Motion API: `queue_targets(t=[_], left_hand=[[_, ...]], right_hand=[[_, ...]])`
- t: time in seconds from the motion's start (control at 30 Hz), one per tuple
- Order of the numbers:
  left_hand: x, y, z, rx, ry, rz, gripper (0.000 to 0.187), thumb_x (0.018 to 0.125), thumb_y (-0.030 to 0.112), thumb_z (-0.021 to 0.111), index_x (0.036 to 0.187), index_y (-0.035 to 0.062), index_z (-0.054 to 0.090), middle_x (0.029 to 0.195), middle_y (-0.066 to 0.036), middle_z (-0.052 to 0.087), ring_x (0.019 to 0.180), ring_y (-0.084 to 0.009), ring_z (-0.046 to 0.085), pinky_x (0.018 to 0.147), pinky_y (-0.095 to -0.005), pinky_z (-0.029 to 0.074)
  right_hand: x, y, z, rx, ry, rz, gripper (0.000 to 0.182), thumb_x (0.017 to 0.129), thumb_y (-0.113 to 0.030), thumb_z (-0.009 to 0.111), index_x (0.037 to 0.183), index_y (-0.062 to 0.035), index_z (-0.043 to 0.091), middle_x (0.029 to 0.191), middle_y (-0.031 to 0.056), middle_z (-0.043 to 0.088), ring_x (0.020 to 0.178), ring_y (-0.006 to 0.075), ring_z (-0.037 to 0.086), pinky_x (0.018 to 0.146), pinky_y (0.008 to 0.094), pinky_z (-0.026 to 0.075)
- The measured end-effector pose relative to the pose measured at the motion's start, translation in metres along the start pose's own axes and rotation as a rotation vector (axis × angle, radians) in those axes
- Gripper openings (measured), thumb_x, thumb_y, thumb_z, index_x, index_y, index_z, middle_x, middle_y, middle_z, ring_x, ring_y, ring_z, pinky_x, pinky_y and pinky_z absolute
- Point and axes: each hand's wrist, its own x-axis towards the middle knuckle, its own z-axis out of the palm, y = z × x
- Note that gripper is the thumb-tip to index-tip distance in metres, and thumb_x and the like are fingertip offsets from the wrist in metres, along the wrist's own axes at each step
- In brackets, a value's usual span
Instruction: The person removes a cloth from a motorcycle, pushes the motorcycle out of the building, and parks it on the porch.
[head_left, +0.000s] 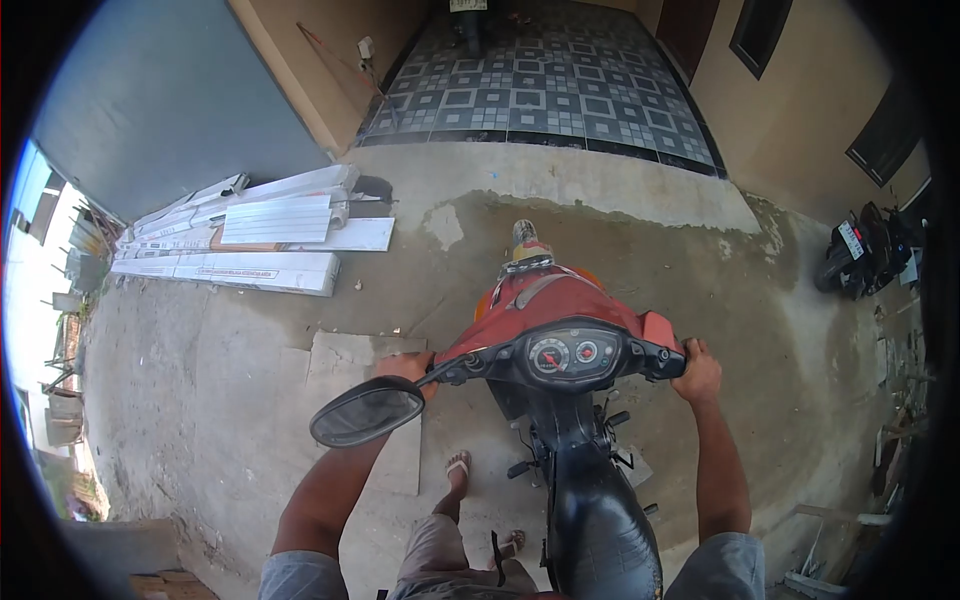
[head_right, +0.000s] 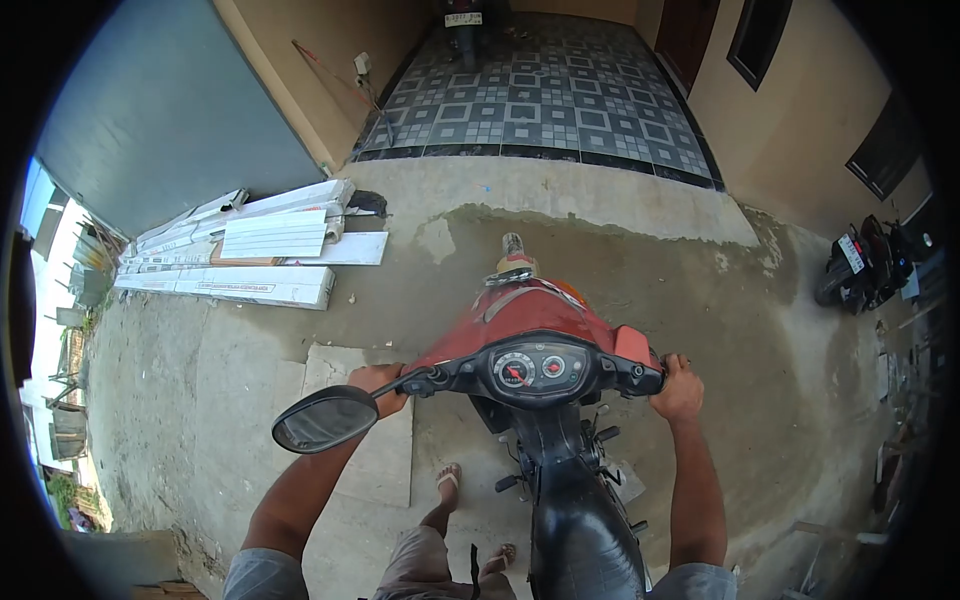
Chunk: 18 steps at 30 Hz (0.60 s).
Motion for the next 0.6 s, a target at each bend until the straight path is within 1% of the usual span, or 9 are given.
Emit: queue_targets(t=[0.13, 0.2, 0.23, 0.33, 0.37, 0.5, 0.6], left_hand=[[-0.018, 0.005, 0.003, -0.029, -0.043, -0.005, 0.021, 0.081, 0.028, 0.068, 0.093, 0.0115, 0.067, 0.081, -0.013, 0.071, 0.075, -0.0368, 0.070, 0.065, -0.0490, 0.057], [-0.013, 0.008, -0.008, -0.038, -0.037, -0.006, 0.021, 0.081, 0.028, 0.068, 0.094, 0.0115, 0.067, 0.082, -0.012, 0.071, 0.075, -0.0366, 0.070, 0.065, -0.0489, 0.057], [-0.013, 0.010, -0.014, -0.018, -0.065, -0.027, 0.022, 0.080, 0.029, 0.068, 0.093, 0.0109, 0.067, 0.083, -0.013, 0.072, 0.075, -0.0368, 0.071, 0.066, -0.0493, 0.057], [-0.012, 0.011, -0.020, 0.026, -0.073, -0.065, 0.023, 0.079, 0.029, 0.068, 0.093, 0.0109, 0.066, 0.083, -0.013, 0.072, 0.076, -0.0371, 0.071, 0.068, -0.0495, 0.057], [-0.012, 0.010, -0.023, 0.015, -0.075, -0.049, 0.024, 0.079, 0.030, 0.068, 0.093, 0.0111, 0.067, 0.084, -0.014, 0.073, 0.076, -0.0376, 0.071, 0.069, -0.0492, 0.057], [-0.017, 0.010, -0.029, 0.012, -0.009, -0.054, 0.024, 0.079, 0.031, 0.069, 0.094, 0.0114, 0.069, 0.083, -0.014, 0.073, 0.077, -0.0377, 0.071, 0.069, -0.0494, 0.057], [-0.017, 0.008, -0.025, 0.042, 0.002, -0.063, 0.024, 0.079, 0.030, 0.069, 0.094, 0.0113, 0.069, 0.085, -0.015, 0.073, 0.078, -0.0385, 0.071, 0.070, -0.0502, 0.057]], right_hand=[[-0.008, 0.000, -0.001, 0.003, 0.051, -0.032, 0.036, 0.070, -0.019, 0.072, 0.105, -0.0144, 0.062, 0.103, 0.0099, 0.065, 0.089, 0.0376, 0.068, 0.074, 0.0490, 0.055], [-0.010, 0.003, -0.006, 0.008, 0.041, -0.032, 0.037, 0.071, -0.019, 0.072, 0.106, -0.0144, 0.062, 0.103, 0.0101, 0.065, 0.088, 0.0381, 0.068, 0.074, 0.0493, 0.055], [-0.010, 0.003, -0.008, 0.014, 0.047, -0.034, 0.037, 0.071, -0.019, 0.072, 0.106, -0.0144, 0.062, 0.103, 0.0103, 0.065, 0.088, 0.0383, 0.068, 0.074, 0.0495, 0.055], [-0.011, -0.002, -0.015, 0.030, 0.049, -0.009, 0.040, 0.069, -0.018, 0.072, 0.107, -0.0136, 0.063, 0.104, 0.0116, 0.065, 0.090, 0.0398, 0.067, 0.075, 0.0505, 0.054], [-0.010, -0.002, -0.017, 0.029, 0.050, -0.012, 0.040, 0.069, -0.018, 0.072, 0.108, -0.0137, 0.063, 0.104, 0.0114, 0.065, 0.090, 0.0396, 0.067, 0.075, 0.0504, 0.054], [-0.007, -0.008, -0.031, 0.000, 0.029, -0.012, 0.042, 0.068, -0.018, 0.072, 0.109, -0.0141, 0.063, 0.105, 0.0107, 0.065, 0.092, 0.0387, 0.067, 0.076, 0.0499, 0.055], [-0.008, -0.011, -0.034, -0.007, 0.021, -0.011, 0.043, 0.068, -0.018, 0.072, 0.110, -0.0142, 0.063, 0.106, 0.0105, 0.065, 0.091, 0.0381, 0.068, 0.077, 0.0494, 0.056]])
